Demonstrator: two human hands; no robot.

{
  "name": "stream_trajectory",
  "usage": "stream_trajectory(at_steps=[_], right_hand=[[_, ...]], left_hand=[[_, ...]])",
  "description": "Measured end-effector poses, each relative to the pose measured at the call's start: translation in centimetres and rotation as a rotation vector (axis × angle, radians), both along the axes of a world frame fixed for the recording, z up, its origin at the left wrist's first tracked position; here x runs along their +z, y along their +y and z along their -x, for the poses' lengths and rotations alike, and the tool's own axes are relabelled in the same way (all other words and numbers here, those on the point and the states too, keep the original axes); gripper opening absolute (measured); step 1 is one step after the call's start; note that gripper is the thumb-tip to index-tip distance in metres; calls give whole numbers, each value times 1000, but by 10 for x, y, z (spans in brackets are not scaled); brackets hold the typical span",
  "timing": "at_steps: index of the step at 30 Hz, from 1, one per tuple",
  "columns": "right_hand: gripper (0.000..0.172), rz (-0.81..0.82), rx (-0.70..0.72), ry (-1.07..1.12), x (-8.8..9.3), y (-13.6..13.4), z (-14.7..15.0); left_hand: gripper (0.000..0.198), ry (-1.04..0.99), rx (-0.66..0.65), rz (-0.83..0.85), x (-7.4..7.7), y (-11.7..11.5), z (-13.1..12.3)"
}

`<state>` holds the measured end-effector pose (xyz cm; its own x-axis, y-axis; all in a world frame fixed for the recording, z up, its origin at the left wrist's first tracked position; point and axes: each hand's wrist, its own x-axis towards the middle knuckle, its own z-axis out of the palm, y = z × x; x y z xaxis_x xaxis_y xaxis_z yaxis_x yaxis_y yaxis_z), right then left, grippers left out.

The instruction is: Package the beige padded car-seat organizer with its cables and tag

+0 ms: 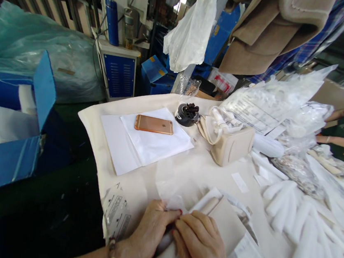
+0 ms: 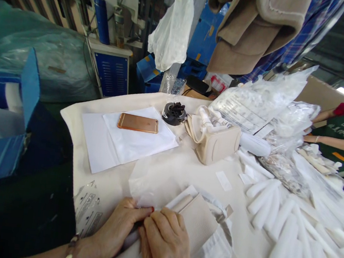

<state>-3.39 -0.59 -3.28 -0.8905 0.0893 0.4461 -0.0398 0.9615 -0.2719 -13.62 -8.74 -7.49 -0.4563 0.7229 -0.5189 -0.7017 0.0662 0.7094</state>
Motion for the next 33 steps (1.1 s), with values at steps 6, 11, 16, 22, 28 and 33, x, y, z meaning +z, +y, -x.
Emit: stream_trajectory(at_steps=[6,11,16,22,28,33], right_hand=[[17,-110,-38,-31,-4,3,3],[13,-23,-41,-80,-8,-1,3],[15,11,-65,-116,-12,-5,7],[15,-60,-106,-150,-16,-4,2],[16,-113,-100,-174,-16,-1,-4],[15,-95,-102,-188,-17,1,-6]], left_hand=[[34,30,-48,-24,-13,-1,0],[27,106,-3,7,-10,-5,6],[25,162,79,65,-6,-1,16],[28,115,174,84,12,16,27],[32,-5,250,82,15,14,34],[35,-41,254,85,11,6,38]])
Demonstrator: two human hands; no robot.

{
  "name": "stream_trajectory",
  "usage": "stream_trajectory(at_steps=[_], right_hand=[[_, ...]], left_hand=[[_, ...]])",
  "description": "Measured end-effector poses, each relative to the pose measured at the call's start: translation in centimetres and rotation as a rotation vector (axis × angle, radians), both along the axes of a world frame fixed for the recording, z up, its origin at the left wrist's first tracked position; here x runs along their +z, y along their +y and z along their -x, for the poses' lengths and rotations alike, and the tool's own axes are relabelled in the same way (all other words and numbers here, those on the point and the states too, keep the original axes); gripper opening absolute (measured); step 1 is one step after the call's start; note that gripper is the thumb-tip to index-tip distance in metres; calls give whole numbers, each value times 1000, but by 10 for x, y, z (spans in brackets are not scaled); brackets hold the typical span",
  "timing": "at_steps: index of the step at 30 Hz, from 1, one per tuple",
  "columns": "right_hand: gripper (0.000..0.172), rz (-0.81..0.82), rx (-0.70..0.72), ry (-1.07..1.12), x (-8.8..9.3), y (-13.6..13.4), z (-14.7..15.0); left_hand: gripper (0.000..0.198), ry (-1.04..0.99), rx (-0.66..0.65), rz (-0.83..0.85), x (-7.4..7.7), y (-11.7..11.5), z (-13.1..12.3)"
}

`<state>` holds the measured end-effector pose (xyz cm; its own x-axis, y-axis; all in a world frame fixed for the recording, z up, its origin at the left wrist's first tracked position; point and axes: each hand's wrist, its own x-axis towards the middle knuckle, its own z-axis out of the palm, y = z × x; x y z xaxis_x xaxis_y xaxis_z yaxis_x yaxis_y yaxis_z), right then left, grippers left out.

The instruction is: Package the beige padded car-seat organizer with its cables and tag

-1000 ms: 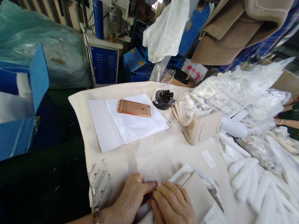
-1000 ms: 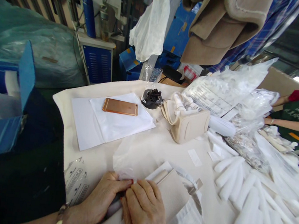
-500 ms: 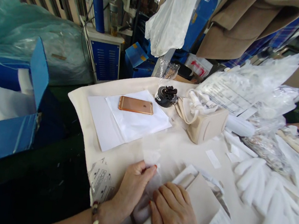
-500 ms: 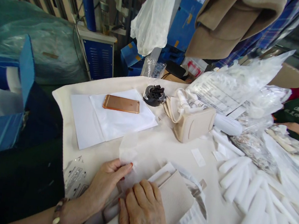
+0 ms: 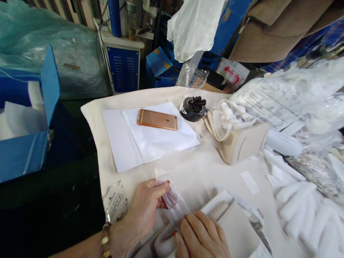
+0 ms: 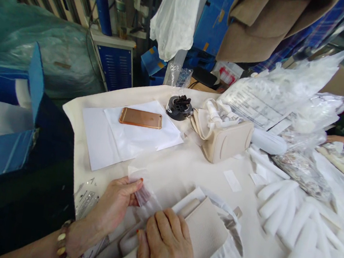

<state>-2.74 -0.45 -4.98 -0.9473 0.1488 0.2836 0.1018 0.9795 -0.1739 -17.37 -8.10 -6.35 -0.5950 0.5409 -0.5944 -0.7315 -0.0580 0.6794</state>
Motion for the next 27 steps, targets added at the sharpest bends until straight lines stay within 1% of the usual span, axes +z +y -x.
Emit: stream_trajectory(at_steps=[6,11,16,20,24,25,27], right_hand=[[11,46,-9,53,2,-3,3],[19,66,-33,72,5,-8,10],[22,62,-38,87,9,-12,16],[23,44,-58,112,8,-13,16],[15,61,-129,141,10,-14,13],[16,73,-139,157,11,-14,12],[25,103,-162,187,12,-13,10]], left_hand=[[37,-14,-11,20,0,-7,3],[35,-8,-14,24,6,-8,5],[33,43,-37,0,15,-12,6],[28,149,-58,-16,25,-16,-3],[24,289,-94,3,30,-22,-15],[24,331,-118,18,31,-23,-17],[24,424,-160,62,34,-24,-21]])
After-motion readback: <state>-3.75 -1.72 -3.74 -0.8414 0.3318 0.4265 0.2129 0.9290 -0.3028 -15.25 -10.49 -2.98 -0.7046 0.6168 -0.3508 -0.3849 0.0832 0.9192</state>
